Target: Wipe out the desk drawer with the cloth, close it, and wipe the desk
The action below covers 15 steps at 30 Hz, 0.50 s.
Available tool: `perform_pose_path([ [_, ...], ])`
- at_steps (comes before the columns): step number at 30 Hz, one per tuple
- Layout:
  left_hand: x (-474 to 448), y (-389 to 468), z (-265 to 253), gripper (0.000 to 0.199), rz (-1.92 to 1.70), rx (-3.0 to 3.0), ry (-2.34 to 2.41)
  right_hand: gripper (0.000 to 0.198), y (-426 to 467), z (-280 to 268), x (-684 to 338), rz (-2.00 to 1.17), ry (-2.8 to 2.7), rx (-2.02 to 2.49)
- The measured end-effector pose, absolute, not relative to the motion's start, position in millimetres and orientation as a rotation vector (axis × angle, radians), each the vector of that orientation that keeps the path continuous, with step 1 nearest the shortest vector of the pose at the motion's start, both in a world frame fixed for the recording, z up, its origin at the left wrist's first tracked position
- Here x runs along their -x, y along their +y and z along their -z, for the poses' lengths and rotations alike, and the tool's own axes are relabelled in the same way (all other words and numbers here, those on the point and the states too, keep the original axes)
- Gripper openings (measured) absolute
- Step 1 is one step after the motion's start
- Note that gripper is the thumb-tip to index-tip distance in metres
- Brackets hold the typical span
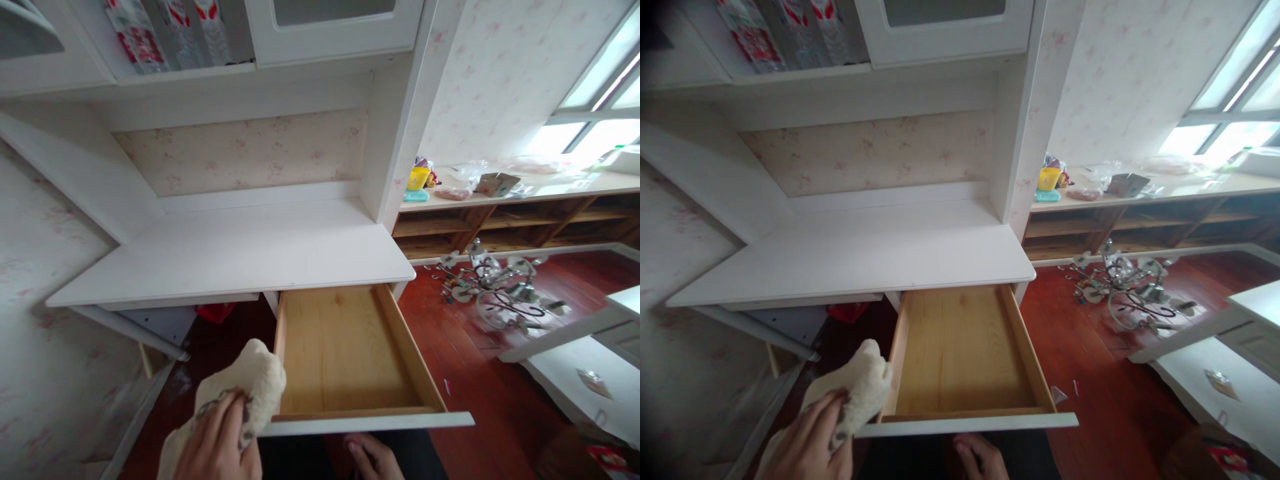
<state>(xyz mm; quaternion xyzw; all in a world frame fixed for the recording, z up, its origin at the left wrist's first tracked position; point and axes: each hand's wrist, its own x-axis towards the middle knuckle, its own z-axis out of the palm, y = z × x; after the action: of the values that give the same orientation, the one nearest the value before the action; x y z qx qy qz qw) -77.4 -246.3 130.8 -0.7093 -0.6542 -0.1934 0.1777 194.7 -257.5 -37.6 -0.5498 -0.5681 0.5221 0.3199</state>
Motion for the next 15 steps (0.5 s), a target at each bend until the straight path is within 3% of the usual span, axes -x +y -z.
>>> perform_pose_path([
  [5, 43.7, -239.5, -83.3, 0.057, 0.531, 2.164, -1.819, 0.054, -237.6, 7.6, -194.0, -1.339, -1.493, 1.373],
  [12, -21.8, -215.3, -85.0, 0.046, 0.59, 2.432, -1.818, 0.052, -219.3, 3.4, -191.4, -1.333, -1.416, 1.311],
  [15, -66.4, -204.6, -82.1, 0.044, 0.604, 2.592, -1.744, 0.049, -213.6, -9.4, -186.8, -1.149, -1.526, 1.375],
])
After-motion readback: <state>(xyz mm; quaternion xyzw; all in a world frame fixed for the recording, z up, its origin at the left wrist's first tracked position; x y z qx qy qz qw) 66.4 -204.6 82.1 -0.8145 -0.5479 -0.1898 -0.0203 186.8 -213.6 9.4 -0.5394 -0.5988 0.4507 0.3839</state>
